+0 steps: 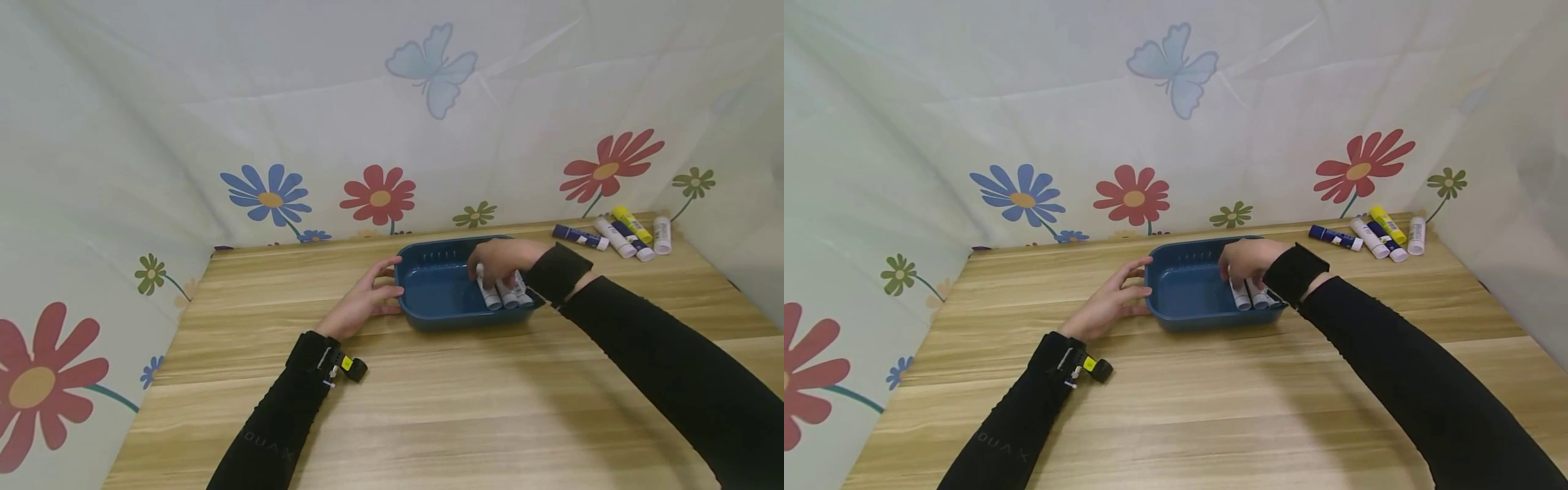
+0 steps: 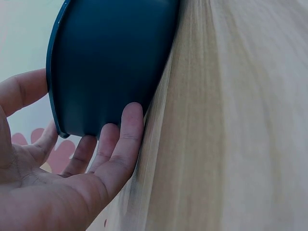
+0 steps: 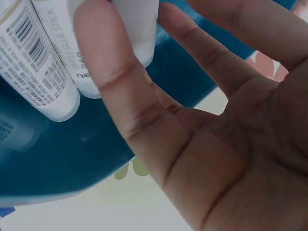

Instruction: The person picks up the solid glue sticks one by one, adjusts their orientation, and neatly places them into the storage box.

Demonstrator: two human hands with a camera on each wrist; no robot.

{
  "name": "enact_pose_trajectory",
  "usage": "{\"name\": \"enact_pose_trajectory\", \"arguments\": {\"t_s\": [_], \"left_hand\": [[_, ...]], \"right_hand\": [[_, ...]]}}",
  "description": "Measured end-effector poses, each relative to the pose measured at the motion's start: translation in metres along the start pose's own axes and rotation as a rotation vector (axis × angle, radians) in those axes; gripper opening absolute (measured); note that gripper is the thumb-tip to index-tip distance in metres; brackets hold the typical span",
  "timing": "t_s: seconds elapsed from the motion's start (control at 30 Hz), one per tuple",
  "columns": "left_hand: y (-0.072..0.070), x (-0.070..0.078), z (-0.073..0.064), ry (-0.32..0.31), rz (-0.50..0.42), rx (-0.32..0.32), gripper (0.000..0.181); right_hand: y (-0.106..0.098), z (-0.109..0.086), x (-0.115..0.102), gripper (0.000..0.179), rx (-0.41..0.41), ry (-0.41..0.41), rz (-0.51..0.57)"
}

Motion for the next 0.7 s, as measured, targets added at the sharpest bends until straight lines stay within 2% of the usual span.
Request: {"name": "enact_pose_trajectory", "arguments": {"t_s": [0.27,0.7], "left_hand": [[0.0006,0.0003,-0.0002,0.004,0.011,-0.003,0.057],[-0.0009,-0.0009,-0.0004,-0.007,0.012,0.003,0.058]], "right_hand": [[0.0012,-0.0009,-0.0005,0.034,-0.027,0.001,-0.005],[0.0001,0.0009,-0.0015,0.03,-0.012,-0.036,-0.019]]}}
Point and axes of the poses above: each hand's wrist, its own z-axis towards the middle knuckle, its own y-axis out of the palm, x = y × z, the point moved 9 cm from there along z, towards the middle knuckle, and after that the axes turned 10 degrees about x, right-handed, at the moved point
